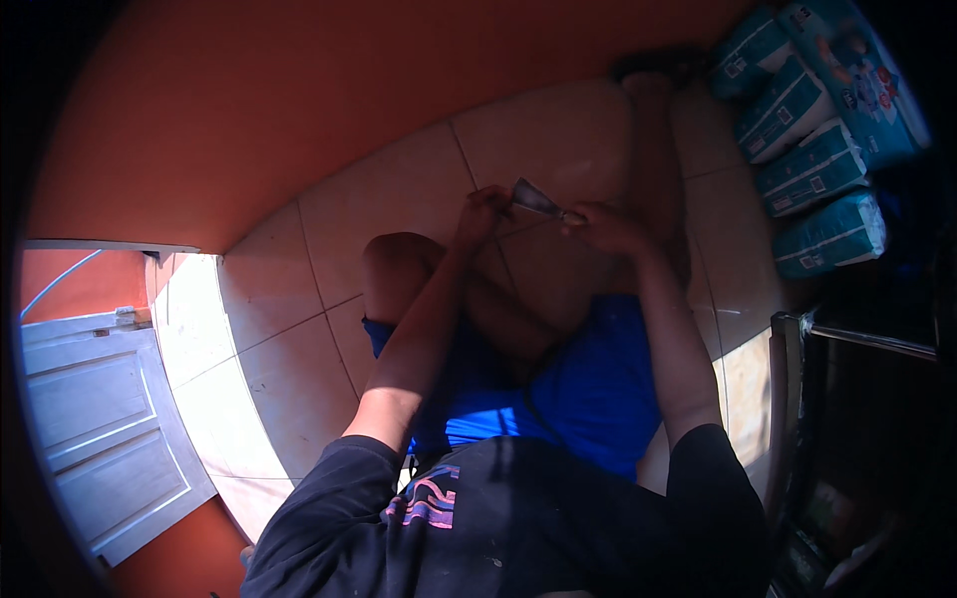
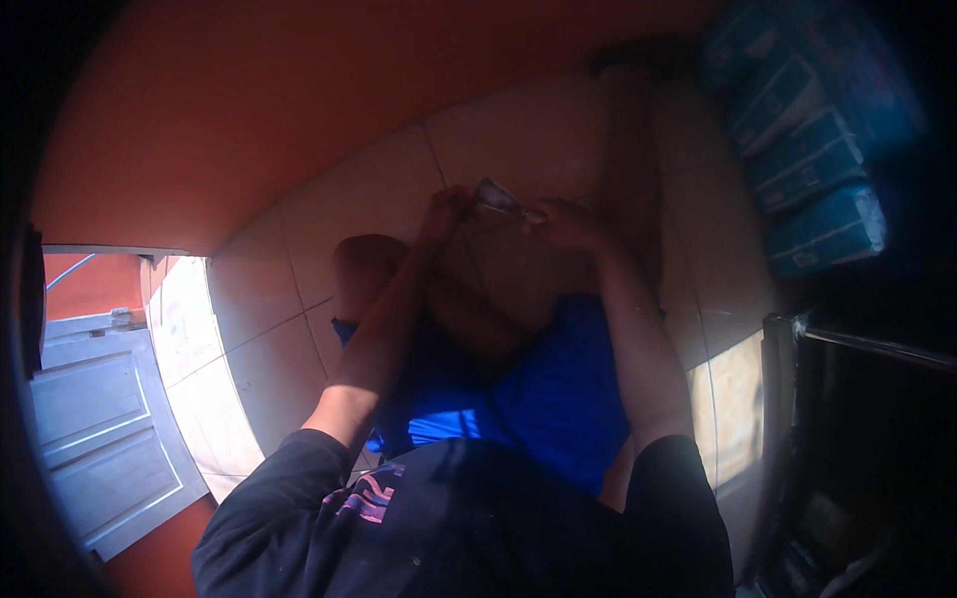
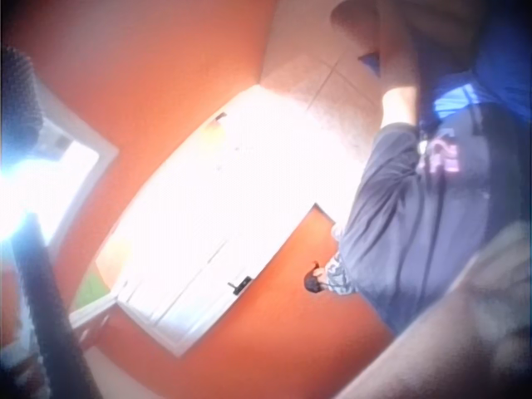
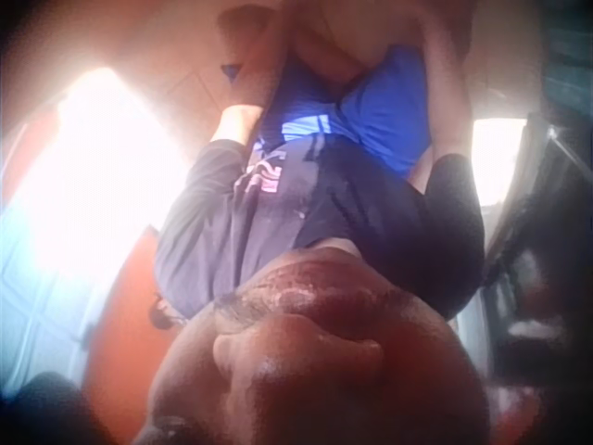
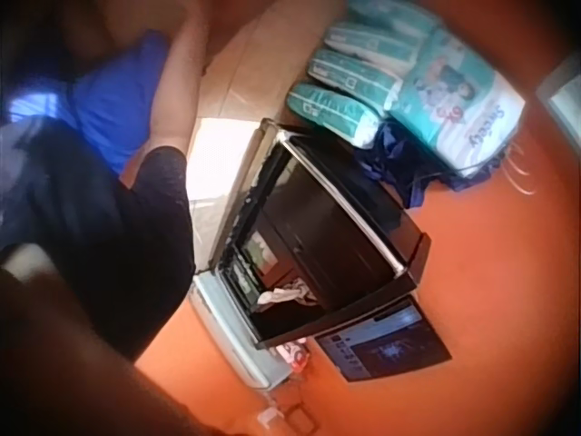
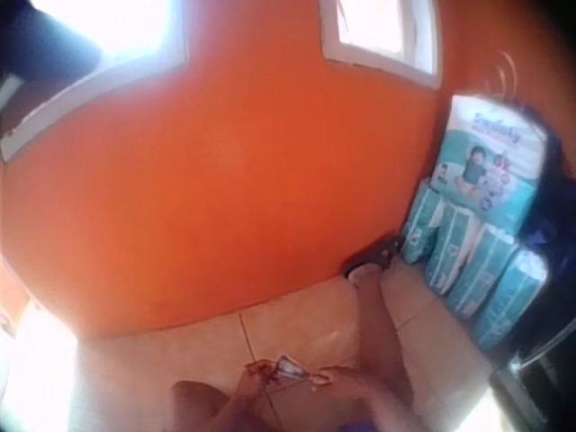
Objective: The person kneels on a tiled floor and uses a putty knife to scrape and smooth the grout lines between tiles. The person repeatedly scrapes along the seams and occasionally wipes the blade with their hand.
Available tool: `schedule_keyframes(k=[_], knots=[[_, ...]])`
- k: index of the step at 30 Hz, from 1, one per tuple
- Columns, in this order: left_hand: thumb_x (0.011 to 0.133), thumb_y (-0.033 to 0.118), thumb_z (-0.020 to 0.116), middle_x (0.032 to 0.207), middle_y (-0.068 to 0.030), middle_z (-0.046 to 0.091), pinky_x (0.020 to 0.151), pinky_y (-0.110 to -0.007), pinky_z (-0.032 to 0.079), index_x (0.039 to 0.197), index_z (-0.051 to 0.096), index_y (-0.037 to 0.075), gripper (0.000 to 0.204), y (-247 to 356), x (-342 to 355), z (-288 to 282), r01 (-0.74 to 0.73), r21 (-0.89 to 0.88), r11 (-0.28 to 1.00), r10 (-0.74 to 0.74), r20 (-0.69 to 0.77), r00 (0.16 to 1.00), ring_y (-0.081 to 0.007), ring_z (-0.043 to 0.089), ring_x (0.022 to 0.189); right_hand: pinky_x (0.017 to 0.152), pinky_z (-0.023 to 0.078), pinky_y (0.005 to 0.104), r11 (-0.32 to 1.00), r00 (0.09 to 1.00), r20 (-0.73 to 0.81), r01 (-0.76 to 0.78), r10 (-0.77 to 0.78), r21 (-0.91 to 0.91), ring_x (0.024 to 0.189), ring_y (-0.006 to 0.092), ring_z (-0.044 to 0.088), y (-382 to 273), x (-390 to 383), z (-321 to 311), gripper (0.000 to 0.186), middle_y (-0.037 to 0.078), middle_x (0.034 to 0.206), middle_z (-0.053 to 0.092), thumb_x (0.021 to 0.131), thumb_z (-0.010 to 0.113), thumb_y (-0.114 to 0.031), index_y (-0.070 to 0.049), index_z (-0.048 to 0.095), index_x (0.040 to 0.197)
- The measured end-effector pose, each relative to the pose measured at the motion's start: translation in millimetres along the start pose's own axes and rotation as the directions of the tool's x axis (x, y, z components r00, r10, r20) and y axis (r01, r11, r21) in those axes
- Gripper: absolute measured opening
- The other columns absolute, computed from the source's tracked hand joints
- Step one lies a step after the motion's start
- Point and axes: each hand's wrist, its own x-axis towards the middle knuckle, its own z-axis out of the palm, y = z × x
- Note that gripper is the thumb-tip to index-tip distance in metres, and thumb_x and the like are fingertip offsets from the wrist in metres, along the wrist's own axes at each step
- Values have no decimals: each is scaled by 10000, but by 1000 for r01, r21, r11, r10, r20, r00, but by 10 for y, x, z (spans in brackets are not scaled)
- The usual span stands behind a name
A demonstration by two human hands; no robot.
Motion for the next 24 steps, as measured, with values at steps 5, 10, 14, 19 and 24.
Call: schedule_keyframes(k=[5,10,14,19,24], knots=[[972,254,569,806,-51,660,725,-322,508,973,662,17,255,-179,67,-34,-24,4,1000,24,10,1000,-137,635,736,911,472,349,998,999,9,40,-40,-57,1063,241,613,9,55,-8,482,154,1117,658,915,650,-398,-24,593,1215],[905,189,585,902,-107,685,767,-358,538,992,680,43,195,-436,141,-37,-300,428,853,314,40,949,-204,677,776,934,470,358,999,999,6,-48,48,5,1104,258,609,-79,46,15,478,163,1166,650,921,635,-386,-49,583,1256],[834,148,571,925,-143,701,807,-385,539,1004,693,48,232,-513,192,-17,-308,422,853,305,77,949,-262,690,835,943,469,367,996,999,1,-33,33,-79,1115,256,605,-100,41,13,454,154,1196,642,918,643,-354,-62,584,1260],[813,128,546,888,-157,703,822,-390,538,997,702,34,259,-383,154,142,-169,356,919,131,129,983,-292,691,848,933,476,376,996,998,52,-29,34,-84,1118,246,601,-57,64,96,467,156,1238,620,892,681,-272,-78,549,1295],[838,139,560,835,-132,700,785,-372,538,981,709,25,236,-245,16,-7,-256,397,881,241,87,967,-232,682,787,944,479,366,998,997,-59,48,-46,28,1131,244,596,24,292,363,555,156,1263,611,895,655,-170,-102,454,1408]])
